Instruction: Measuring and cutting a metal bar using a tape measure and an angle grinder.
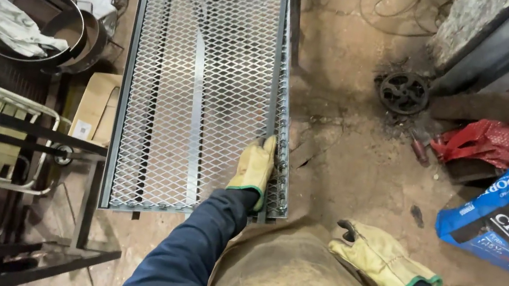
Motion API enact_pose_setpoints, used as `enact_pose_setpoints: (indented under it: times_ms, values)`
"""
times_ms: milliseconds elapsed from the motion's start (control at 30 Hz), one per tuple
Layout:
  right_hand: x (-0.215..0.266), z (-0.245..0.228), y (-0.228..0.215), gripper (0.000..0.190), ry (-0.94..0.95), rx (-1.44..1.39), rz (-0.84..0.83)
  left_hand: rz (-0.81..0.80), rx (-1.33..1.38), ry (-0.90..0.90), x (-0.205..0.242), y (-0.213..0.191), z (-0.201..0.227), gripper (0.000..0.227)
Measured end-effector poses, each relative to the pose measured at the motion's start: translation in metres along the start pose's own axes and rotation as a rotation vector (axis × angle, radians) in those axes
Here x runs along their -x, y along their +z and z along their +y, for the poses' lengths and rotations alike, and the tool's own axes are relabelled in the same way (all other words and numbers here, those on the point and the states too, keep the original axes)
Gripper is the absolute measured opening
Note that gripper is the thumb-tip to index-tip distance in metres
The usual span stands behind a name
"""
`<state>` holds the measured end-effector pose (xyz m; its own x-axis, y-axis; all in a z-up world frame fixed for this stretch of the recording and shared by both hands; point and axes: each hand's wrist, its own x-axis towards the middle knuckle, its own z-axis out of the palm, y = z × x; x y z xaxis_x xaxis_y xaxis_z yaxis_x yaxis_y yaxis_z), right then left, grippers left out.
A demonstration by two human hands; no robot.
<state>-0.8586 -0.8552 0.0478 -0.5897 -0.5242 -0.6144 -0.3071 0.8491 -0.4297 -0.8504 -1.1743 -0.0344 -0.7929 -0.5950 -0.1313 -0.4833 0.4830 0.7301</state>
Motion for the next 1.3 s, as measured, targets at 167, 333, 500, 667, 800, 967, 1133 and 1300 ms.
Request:
enact_pose_setpoints:
  times_ms: [167,333,500,667,800,967,1133,1300]
  values:
    - [-0.012,-0.005,-0.003,0.068,-0.017,-0.031,-0.019,-0.034,0.023,0.028,-0.002,-0.005,0.017,0.057]
    - [-0.018,-0.001,0.004,0.069,-0.044,-0.075,0.015,-0.053,-0.079,0.317,0.011,-0.017,0.038,0.043]
    - [-0.020,-0.006,-0.002,0.069,-0.014,-0.094,0.026,-0.132,0.251,-0.035,0.016,-0.027,0.060,0.050]
    - [-0.022,-0.012,-0.010,0.071,0.005,-0.111,0.007,-0.103,0.182,-0.012,0.013,-0.020,0.052,0.052]
    - [-0.025,-0.013,-0.009,0.069,0.012,-0.099,0.007,-0.104,0.223,-0.042,0.011,-0.015,0.048,0.051]
    - [-0.028,-0.011,-0.007,0.068,0.017,-0.087,-0.007,-0.275,0.587,-0.241,0.007,-0.020,0.050,0.046]
    - [-0.028,-0.005,-0.001,0.065,0.000,-0.033,0.020,-0.241,0.429,0.018,-0.013,-0.010,0.017,0.045]
    - [-0.019,-0.005,0.000,0.060,-0.064,-0.003,-0.005,-0.374,0.087,-0.014,-0.023,-0.037,0.047,0.049]
